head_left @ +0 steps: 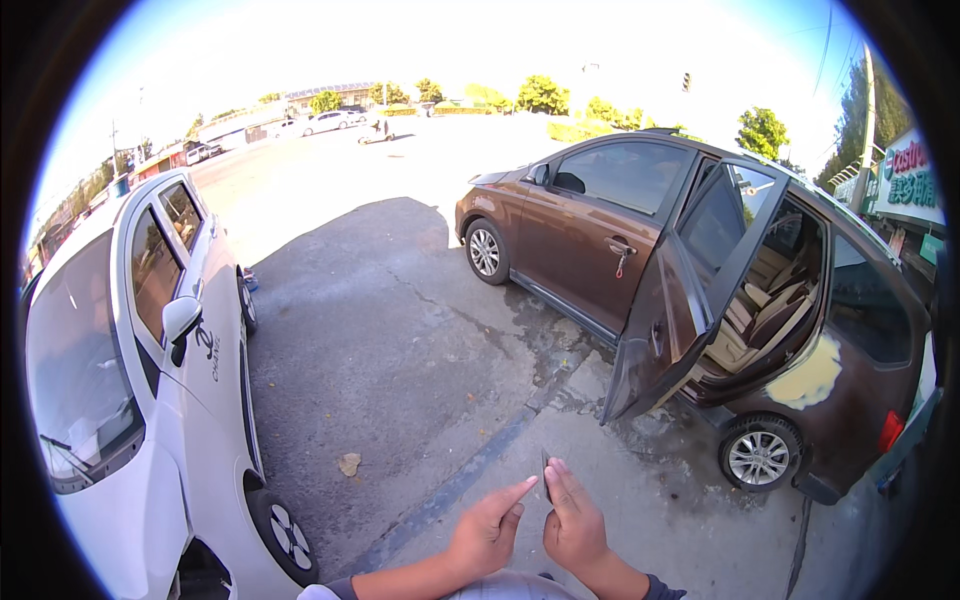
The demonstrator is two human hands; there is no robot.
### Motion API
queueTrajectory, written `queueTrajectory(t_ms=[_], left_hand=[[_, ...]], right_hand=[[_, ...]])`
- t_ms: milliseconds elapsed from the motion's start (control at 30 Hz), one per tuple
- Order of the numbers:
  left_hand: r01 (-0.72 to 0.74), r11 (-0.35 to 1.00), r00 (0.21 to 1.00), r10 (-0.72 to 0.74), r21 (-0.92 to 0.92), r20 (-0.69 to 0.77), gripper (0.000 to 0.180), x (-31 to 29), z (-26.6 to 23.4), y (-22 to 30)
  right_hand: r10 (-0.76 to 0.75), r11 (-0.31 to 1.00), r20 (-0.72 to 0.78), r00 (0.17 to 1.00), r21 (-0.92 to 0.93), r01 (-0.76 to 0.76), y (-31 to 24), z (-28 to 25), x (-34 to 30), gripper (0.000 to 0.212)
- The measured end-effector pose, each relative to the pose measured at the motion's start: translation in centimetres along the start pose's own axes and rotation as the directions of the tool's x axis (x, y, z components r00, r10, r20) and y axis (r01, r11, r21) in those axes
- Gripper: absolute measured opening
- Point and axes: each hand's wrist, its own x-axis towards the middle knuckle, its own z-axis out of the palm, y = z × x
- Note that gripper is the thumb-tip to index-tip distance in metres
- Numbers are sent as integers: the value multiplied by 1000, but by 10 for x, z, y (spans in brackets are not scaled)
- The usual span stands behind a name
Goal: The person retrieves sanding sheets and a small container from the ground, then repeatedly folds and unfolds the sanding sheets while standing between two parked cars. The person places the container on the roof of a white car and later holds it while continuing to handle the sanding sheets.
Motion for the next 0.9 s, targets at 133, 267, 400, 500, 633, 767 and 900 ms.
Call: queueTrajectory(t_ms=[133, 267, 400, 500, 633, 767, 900], left_hand=[[21, 1000, 997, -20, 5, -71, 44, 2, 0, -2], [-30, 999, 998, 31, 10, -59, 45, 3, 1, -4], [79, 996, 994, -81, -27, -70, 45, 3, 2, -4], [-83, 996, 996, 83, 18, -39, 44, 5, 3, -3], [93, 995, 993, -89, 41, -79, 41, 10, -1, 1], [232, 972, 971, -233, -21, -45, 40, 13, -4, 5], [-1, 1000, 999, 1, 11, -44, 42, 9, 2, 5]], right_hand=[[-75, 997, 21, 997, 26, 74, 0, 1, -2, 52], [123, 992, 24, 992, 16, -124, 0, -1, -3, 53], [-57, 997, 26, 998, 62, 55, 3, -2, -1, 54], [-1, 1000, -10, 1000, 30, 2, 4, -1, -3, 55], [-97, 993, 41, 994, 65, 94, 3, -3, -7, 56], [0, 996, -79, 997, 90, 7, 10, -7, -1, 61], [131, 991, -115, 985, 3, -131, 23, -2, 12, 68]])
